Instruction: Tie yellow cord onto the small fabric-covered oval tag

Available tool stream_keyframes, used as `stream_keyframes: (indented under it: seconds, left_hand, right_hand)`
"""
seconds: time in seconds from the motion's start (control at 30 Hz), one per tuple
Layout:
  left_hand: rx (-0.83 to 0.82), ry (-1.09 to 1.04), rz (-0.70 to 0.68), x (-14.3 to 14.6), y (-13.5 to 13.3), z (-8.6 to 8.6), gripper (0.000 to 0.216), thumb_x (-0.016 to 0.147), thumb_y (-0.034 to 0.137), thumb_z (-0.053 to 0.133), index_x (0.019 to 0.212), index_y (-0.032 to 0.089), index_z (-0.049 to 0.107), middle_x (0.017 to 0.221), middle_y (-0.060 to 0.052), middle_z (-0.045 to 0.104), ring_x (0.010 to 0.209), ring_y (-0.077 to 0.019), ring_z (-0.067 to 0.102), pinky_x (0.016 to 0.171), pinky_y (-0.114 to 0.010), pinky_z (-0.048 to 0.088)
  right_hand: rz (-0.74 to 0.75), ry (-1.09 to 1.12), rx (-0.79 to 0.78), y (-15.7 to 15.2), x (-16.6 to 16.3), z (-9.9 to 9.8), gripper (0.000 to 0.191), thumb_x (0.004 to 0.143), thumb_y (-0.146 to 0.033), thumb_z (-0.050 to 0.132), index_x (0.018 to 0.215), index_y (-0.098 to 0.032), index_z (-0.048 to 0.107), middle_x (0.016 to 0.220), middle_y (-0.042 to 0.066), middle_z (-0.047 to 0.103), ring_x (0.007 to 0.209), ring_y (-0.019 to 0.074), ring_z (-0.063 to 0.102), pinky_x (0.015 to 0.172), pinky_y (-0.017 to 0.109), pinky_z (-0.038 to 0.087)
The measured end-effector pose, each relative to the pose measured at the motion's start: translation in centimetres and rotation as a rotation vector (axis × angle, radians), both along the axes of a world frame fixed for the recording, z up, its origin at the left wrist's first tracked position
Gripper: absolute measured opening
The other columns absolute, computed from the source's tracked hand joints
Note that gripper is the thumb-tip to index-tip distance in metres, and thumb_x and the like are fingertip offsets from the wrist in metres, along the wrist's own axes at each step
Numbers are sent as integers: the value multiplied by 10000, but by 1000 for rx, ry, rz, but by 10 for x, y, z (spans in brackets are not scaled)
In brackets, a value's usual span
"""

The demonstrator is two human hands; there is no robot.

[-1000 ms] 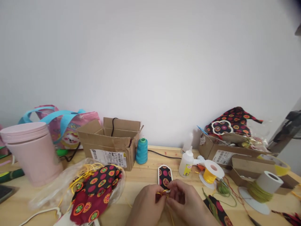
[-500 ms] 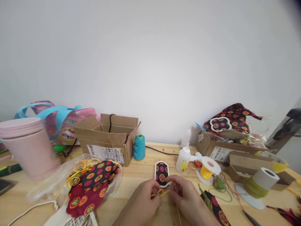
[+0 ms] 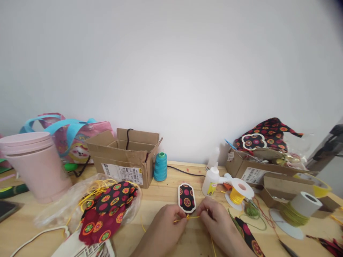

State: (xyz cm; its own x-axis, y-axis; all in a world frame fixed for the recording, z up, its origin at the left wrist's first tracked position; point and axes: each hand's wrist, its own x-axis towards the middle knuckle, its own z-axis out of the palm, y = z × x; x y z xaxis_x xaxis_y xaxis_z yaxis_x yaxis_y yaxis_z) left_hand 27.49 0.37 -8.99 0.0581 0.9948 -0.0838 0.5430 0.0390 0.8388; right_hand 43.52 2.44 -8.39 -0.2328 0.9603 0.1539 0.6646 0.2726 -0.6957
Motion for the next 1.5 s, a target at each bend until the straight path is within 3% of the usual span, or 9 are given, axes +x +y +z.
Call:
stream_keyframes:
  seconds: [0.17,0.37,0.47,0.67,0.8,0.97,1.1,1.3,1.5]
  left_hand:
    - [2,14,-3,1,0,2,196,670,256,462,703,162,632,682,-41,642,643,-189,556,539,-225,359]
    - [39,-65,-2,1,1,-1,183,656,269,495,655,160,642,579,-15,628,567,-172,547,465,-208,322]
    - [-3,-143,-28,0,2,-3,176,658,267,506,677,150,636,622,-24,659,602,-182,580,507,-216,365]
    - [-39,-216,-84,-2,3,0,230,700,306,498,768,135,637,741,-48,684,720,-209,607,637,-265,417]
    - [26,-294,-129,-3,5,2,255,736,294,462,815,131,641,779,-50,681,748,-202,598,651,-270,424]
    - [111,-277,-52,-2,8,1,224,728,258,458,751,134,644,770,-46,673,758,-191,583,691,-270,422]
    - [81,-253,-11,-2,10,-1,218,703,252,460,727,124,635,703,-46,652,690,-188,568,636,-272,416]
    - [18,-328,-1,-3,11,-4,211,678,269,499,694,103,627,605,-17,575,589,-143,482,573,-247,363]
    - [51,-370,-38,-3,12,0,242,681,315,518,651,105,635,543,11,514,552,-125,432,536,-226,330]
  right_hand:
    - [-35,-42,-46,-1,-1,2,201,647,-97,375,611,-173,557,545,-17,515,543,128,473,503,212,313]
    - [33,-37,-91,-8,-9,-4,95,673,-193,464,685,-194,559,554,-31,520,500,109,441,449,198,269]
    - [17,-102,-70,-12,-12,-7,147,704,-295,497,638,-198,586,506,-27,502,480,111,417,439,207,239]
    - [64,-85,-24,-11,-10,-6,228,772,-297,446,662,-209,625,524,-18,522,502,121,428,461,215,247]
    - [71,17,22,-9,-10,-6,238,793,-307,431,690,-200,616,607,-3,564,559,137,470,507,222,301]
    - [77,139,41,-6,-11,-8,235,803,-342,441,720,-199,608,666,11,578,614,152,495,537,226,341]
    - [104,285,-45,-6,-12,-11,264,799,-374,452,722,-175,607,622,13,552,581,144,483,505,217,336]
    - [114,518,-230,-4,-16,-12,317,751,-433,493,736,-135,598,506,-32,418,411,77,328,388,192,205]
    - [117,536,-174,-4,-17,-4,319,715,-428,536,694,-127,640,602,17,544,549,116,409,504,209,311]
